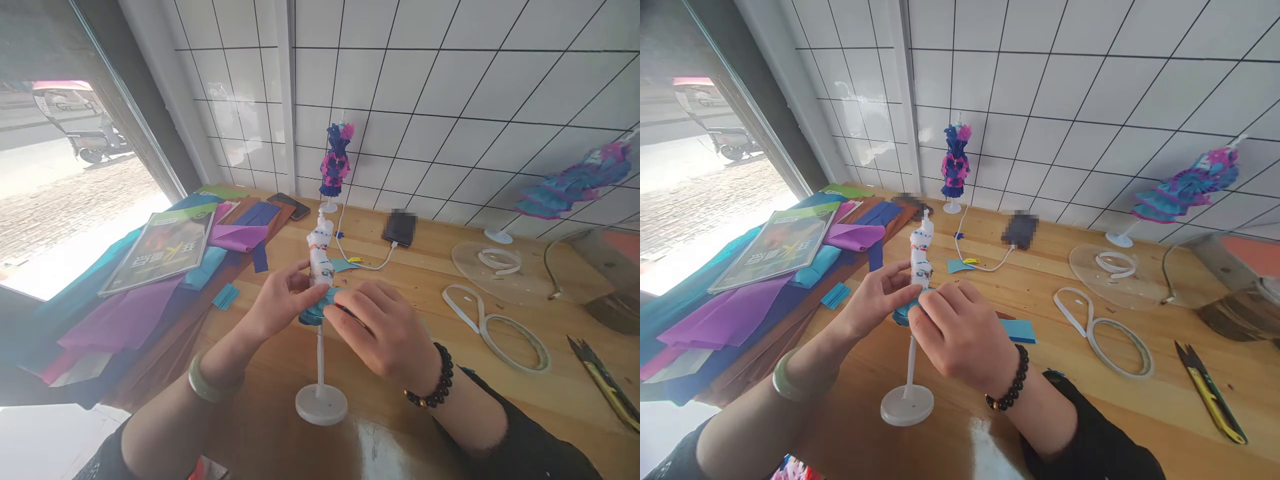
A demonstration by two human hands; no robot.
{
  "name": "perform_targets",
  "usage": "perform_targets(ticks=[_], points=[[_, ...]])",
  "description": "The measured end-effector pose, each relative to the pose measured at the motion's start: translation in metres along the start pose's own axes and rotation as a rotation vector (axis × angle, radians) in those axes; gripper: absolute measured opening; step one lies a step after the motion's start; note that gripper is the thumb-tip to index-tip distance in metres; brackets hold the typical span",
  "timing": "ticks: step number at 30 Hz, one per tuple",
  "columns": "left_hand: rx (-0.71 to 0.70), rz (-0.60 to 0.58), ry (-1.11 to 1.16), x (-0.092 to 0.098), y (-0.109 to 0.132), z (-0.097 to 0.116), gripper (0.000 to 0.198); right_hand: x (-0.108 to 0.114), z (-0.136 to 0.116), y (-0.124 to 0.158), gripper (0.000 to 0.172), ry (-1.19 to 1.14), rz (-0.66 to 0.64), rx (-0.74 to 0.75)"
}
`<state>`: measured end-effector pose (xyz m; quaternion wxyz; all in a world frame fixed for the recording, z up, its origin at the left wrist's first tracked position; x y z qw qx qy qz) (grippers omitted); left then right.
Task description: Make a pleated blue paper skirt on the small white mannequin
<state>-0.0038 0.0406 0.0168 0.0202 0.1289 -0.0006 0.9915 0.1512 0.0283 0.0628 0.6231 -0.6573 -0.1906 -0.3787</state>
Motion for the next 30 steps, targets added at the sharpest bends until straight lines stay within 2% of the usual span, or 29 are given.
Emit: perform_targets(ticks=[4, 11, 16, 20, 30], points=[[0.030, -0.048, 0.054, -0.0019, 0.0011, 0.0007, 0.050, 0.0026, -0.0021, 0.0019, 0.022, 0.013, 0.059, 0.038], [0.038, -0.045, 0.089, -0.0004, -0.0012, -0.0021, 0.053, -0.0074, 0.0012, 0.0018, 0.015, -0.049, -0.051, -0.024], [0.022, -0.048, 0.082, -0.0020, -0.0021, -0.0032, 0.053, -0.0030, -0.0008, 0.0025, 0.016, -0.025, 0.009, 0.040], [0.032, -0.044, 0.083, -0.0037, -0.0019, -0.0037, 0.054, -0.0004, -0.0011, 0.0043, 0.019, -0.031, 0.051, 0.030], [0.049, -0.030, 0.087, -0.0044, -0.0011, -0.0026, 0.055, -0.0054, -0.0016, 0.0037, 0.018, -0.034, 0.049, 0.010]])
Point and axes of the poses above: each hand's wrist, its own y-axis away from the middle knuckle, its own x-axis out of the back of the hand, z = x × y, the point moved 3 cm from there along -y, towards the middle knuckle, and after that the axes turned 12 degrees about -y, right-handed, at the moved point
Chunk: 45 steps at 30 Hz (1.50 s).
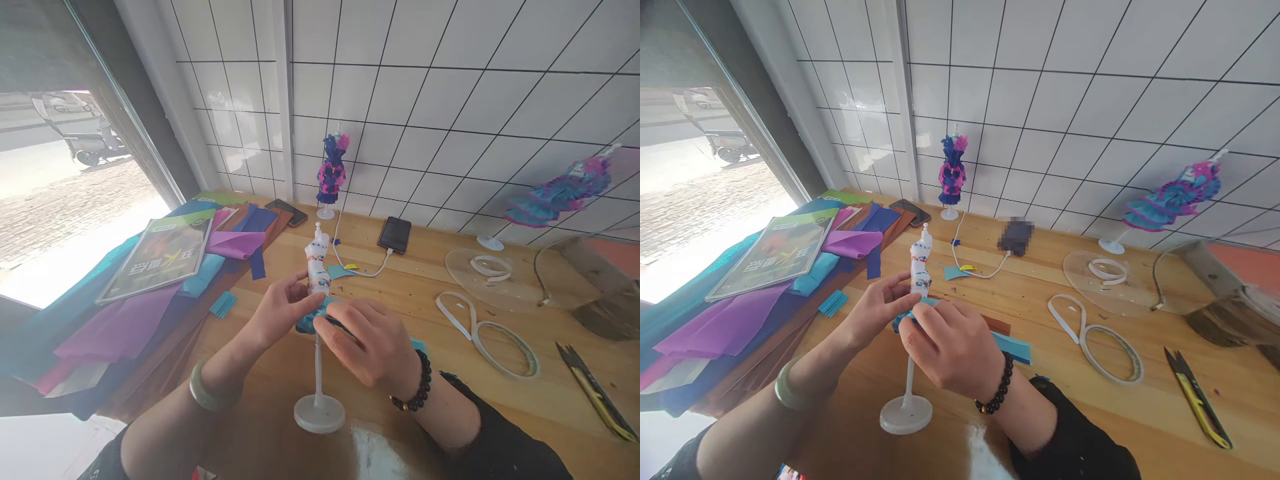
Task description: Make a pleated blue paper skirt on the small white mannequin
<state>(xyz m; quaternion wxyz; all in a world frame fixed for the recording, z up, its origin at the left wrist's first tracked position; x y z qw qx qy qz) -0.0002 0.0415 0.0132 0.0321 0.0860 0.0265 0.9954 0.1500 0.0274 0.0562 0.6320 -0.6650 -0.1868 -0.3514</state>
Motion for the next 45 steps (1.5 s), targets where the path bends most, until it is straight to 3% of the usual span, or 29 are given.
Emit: perform_targets(ticks=[11, 13, 16, 19, 23, 25, 31, 45], points=[[-0.021, 0.000, 0.036, 0.001, -0.001, 0.000, 0.054, 0.000, 0.004, 0.006, 0.015, -0.124, 0.061, -0.040], [-0.040, -0.008, 0.073, 0.002, -0.001, 0.000, 0.056, 0.003, 0.011, 0.006, 0.020, -0.252, 0.121, -0.151], [-0.086, -0.033, 0.125, 0.004, -0.002, 0.000, 0.058, 0.005, 0.027, 0.008, 0.022, -0.455, 0.158, -0.461], [-0.156, -0.053, 0.130, 0.005, -0.001, 0.002, 0.059, 0.001, 0.039, 0.010, 0.021, -0.675, -0.008, -0.764], [-0.196, -0.065, 0.098, 0.008, 0.001, 0.003, 0.067, -0.004, 0.044, 0.010, 0.029, -0.949, -0.193, -0.912], [-0.203, -0.077, 0.104, 0.008, 0.002, 0.002, 0.071, -0.006, 0.045, 0.011, 0.032, -0.999, -0.233, -0.940], [-0.254, -0.136, 0.098, 0.009, -0.001, -0.003, 0.055, -0.013, 0.046, 0.016, 0.036, -0.944, -0.337, -0.953], [-0.306, -0.234, 0.155, 0.006, -0.004, -0.006, 0.060, -0.010, 0.033, 0.010, 0.020, -0.709, -0.190, -0.896]])
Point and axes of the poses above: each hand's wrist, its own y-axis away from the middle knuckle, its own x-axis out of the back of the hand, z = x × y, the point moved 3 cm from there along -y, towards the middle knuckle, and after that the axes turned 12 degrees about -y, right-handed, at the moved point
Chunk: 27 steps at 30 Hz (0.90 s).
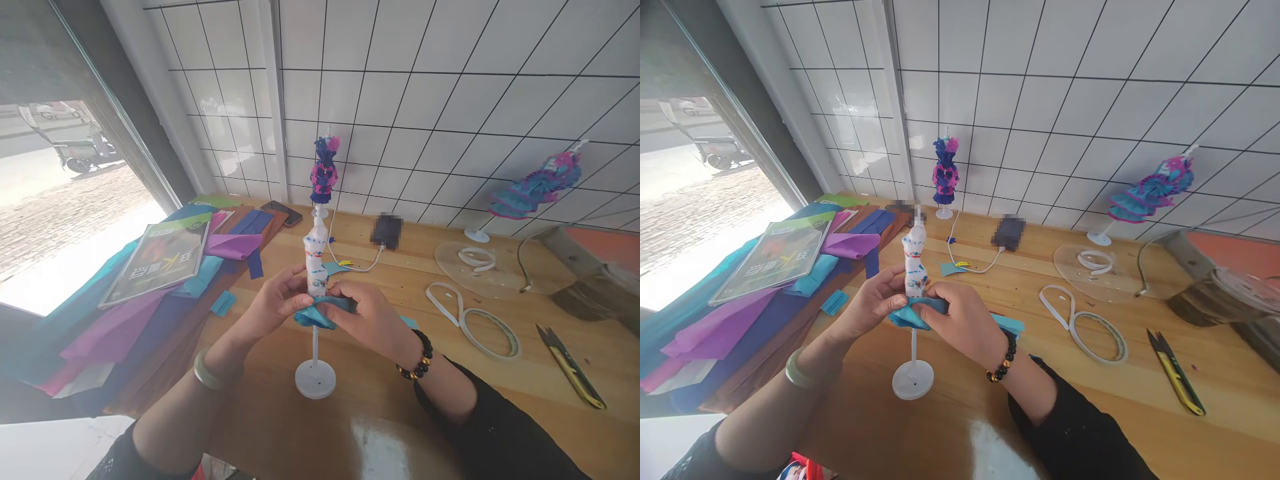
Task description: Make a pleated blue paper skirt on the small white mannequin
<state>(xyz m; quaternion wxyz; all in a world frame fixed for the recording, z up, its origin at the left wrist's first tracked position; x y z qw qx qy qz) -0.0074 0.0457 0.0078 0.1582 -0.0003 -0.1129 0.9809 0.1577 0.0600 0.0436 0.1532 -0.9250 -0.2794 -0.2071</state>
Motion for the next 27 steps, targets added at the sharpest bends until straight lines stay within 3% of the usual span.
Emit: perform_targets(ticks=[5, 12, 17, 22, 27], points=[[0.010, -0.022, 0.037, 0.000, 0.000, 0.003, 0.067, -0.002, -0.001, 0.001, 0.015, 0.013, 0.016, 0.008], [0.131, 0.006, 0.016, -0.002, 0.000, 0.003, 0.060, -0.003, 0.001, 0.000, 0.022, 0.060, 0.032, 0.042], [0.147, 0.014, 0.019, -0.001, 0.000, 0.004, 0.056, 0.001, 0.003, 0.000, 0.022, 0.053, 0.039, -0.013], [0.139, 0.025, 0.022, 0.000, 0.001, 0.006, 0.055, 0.004, -0.006, 0.001, 0.011, -0.009, 0.006, 0.080], [0.133, 0.015, 0.010, -0.002, 0.002, 0.010, 0.055, 0.003, -0.009, 0.002, 0.013, -0.051, -0.063, 0.042]])
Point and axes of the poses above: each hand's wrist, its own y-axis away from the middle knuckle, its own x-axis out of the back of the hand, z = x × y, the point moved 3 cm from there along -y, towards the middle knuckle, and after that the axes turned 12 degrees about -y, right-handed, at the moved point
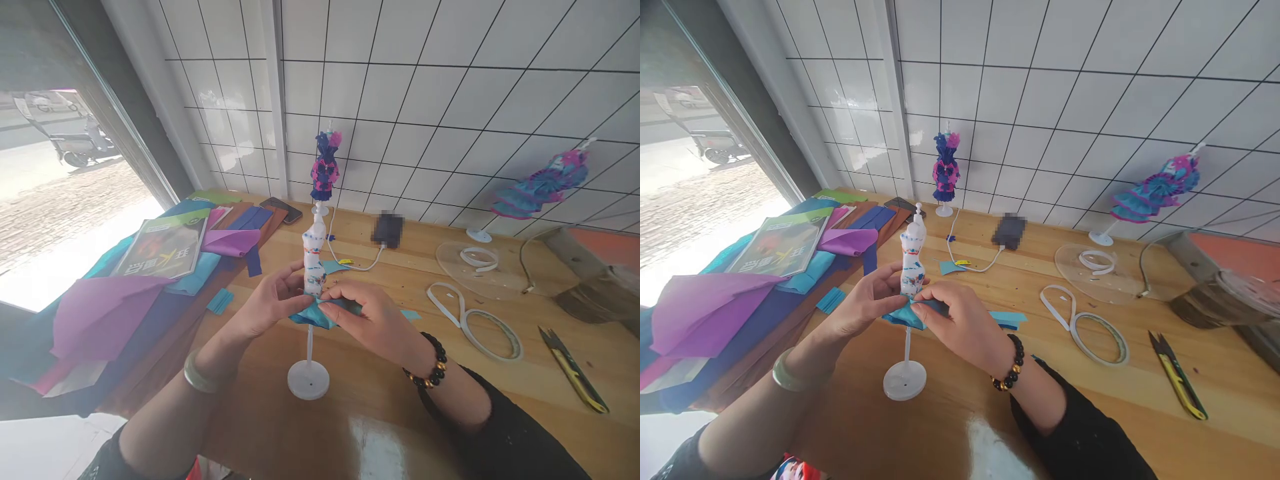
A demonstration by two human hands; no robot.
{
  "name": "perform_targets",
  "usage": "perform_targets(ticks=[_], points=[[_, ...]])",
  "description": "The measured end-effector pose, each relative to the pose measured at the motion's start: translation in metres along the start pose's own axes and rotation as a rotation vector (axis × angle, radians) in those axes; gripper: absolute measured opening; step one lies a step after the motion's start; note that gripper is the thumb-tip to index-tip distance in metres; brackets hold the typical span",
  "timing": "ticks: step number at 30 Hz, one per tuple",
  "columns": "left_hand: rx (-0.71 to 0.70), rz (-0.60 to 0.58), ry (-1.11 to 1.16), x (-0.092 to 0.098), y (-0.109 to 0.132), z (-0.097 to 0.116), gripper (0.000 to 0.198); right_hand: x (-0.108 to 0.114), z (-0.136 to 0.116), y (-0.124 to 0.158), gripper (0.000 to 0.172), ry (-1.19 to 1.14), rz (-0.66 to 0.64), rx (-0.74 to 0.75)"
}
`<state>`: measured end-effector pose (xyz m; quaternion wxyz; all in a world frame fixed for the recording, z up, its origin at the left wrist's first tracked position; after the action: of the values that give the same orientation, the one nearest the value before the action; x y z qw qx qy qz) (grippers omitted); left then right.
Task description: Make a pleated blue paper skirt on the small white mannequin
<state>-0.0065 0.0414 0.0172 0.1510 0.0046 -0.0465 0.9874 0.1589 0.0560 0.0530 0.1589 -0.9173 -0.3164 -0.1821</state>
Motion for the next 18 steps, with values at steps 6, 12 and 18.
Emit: perform_targets(ticks=[6, 12, 18], points=[[0.007, 0.006, -0.008, -0.0005, 0.0010, -0.0008, 0.060, -0.0002, 0.0005, -0.0001, 0.017, -0.060, -0.015, 0.009], [-0.010, 0.030, -0.058, -0.0012, 0.0014, 0.0018, 0.061, -0.0005, 0.0046, -0.0006, 0.012, -0.061, 0.059, -0.042], [-0.055, 0.007, -0.051, -0.0036, -0.0002, 0.0030, 0.058, -0.0005, 0.0082, -0.0014, 0.012, -0.100, 0.101, -0.060]])
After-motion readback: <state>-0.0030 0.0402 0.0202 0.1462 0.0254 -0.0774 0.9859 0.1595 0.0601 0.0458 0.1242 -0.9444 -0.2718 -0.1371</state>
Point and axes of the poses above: each hand's wrist, its own y-axis away from the middle knuckle, its own x-axis out of the back of the hand, z = x × y, the point moved 3 cm from there along -y, towards the middle knuckle, and after that the axes turned 12 degrees about -y, right-handed, at the moved point
